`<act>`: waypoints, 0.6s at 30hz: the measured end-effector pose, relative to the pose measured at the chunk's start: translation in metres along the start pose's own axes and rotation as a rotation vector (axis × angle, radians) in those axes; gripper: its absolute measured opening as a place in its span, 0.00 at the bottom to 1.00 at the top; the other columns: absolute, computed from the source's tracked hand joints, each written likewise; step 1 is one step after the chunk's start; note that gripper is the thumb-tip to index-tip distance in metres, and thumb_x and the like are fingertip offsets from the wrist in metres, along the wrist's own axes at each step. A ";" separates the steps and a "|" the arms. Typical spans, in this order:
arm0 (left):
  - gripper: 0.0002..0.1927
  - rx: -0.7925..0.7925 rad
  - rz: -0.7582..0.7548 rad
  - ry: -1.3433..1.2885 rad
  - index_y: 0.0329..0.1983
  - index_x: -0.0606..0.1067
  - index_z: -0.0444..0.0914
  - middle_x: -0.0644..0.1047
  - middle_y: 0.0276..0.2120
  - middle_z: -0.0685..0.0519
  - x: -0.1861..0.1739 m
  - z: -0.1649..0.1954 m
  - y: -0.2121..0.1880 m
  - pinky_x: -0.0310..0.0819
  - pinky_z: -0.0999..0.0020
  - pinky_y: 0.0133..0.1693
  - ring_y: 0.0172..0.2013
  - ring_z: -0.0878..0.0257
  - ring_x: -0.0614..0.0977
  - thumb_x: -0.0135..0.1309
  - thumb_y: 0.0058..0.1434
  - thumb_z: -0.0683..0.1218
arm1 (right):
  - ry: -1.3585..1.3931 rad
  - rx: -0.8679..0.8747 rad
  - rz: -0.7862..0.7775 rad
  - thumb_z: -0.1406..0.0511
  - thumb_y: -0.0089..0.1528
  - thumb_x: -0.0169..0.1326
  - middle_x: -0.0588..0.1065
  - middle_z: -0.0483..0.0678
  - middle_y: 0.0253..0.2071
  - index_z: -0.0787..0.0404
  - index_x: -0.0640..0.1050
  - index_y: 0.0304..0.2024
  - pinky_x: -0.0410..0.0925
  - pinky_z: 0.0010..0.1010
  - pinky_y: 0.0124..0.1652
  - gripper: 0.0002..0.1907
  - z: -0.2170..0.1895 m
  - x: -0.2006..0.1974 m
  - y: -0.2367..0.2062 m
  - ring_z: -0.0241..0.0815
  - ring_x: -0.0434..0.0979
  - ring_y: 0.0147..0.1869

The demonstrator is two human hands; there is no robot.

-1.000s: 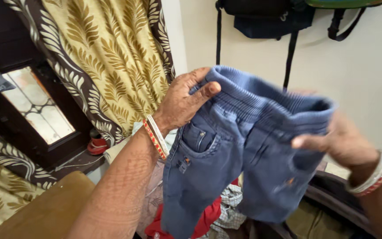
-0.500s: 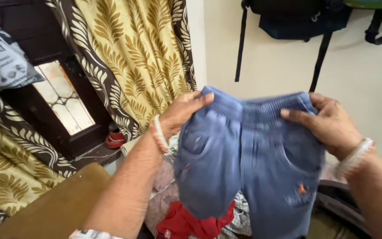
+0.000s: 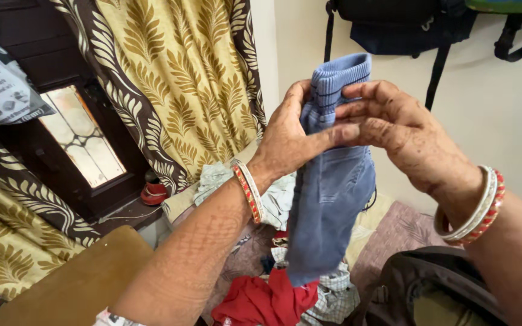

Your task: The person folds and arranges clothes on a bed, then packs them into an open backpack, pressing the garments down to fit them inside. They fold a red t-shirt on the bed and place it into the backpack with the other clothes.

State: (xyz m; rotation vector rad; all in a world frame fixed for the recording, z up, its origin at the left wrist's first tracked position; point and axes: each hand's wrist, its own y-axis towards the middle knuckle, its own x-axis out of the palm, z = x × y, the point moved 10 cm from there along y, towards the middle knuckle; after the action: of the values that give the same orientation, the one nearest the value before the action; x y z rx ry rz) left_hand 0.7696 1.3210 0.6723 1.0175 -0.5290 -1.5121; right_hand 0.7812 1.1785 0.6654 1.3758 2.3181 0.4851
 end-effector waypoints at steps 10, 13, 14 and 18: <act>0.27 -0.222 0.339 -0.370 0.65 0.63 0.30 0.74 0.53 0.48 0.018 -0.084 0.009 0.71 0.68 0.57 0.51 0.63 0.76 0.55 0.66 0.43 | -0.079 -0.155 0.162 0.70 0.66 0.59 0.77 0.46 0.44 0.65 0.75 0.49 0.74 0.28 0.53 0.10 0.023 -0.035 -0.047 0.36 0.78 0.50; 0.29 -0.336 0.441 -0.237 0.63 0.63 0.32 0.76 0.50 0.46 0.024 -0.097 0.005 0.75 0.67 0.53 0.49 0.60 0.78 0.53 0.58 0.39 | -0.088 0.065 0.095 0.69 0.62 0.62 0.76 0.48 0.44 0.68 0.74 0.48 0.74 0.32 0.47 0.14 0.089 -0.008 -0.062 0.38 0.76 0.48; 0.31 -0.379 0.450 -0.184 0.63 0.63 0.33 0.77 0.49 0.45 0.027 -0.098 0.004 0.76 0.66 0.52 0.48 0.59 0.79 0.52 0.54 0.38 | -0.130 0.106 0.101 0.68 0.60 0.63 0.76 0.48 0.46 0.66 0.73 0.50 0.75 0.33 0.47 0.19 0.106 -0.003 -0.067 0.39 0.77 0.50; 0.34 -0.203 0.163 0.204 0.63 0.66 0.36 0.77 0.52 0.43 0.059 -0.060 0.016 0.75 0.63 0.57 0.53 0.54 0.80 0.60 0.51 0.43 | -0.263 0.200 0.154 0.60 0.52 0.68 0.76 0.53 0.54 0.65 0.68 0.58 0.76 0.36 0.49 0.36 0.145 -0.002 -0.081 0.46 0.79 0.58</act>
State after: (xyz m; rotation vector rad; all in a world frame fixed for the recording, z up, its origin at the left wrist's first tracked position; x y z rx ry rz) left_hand 0.8319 1.2739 0.6365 0.9336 -0.2999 -1.2729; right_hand 0.7942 1.1529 0.5021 1.6129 2.1015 0.1074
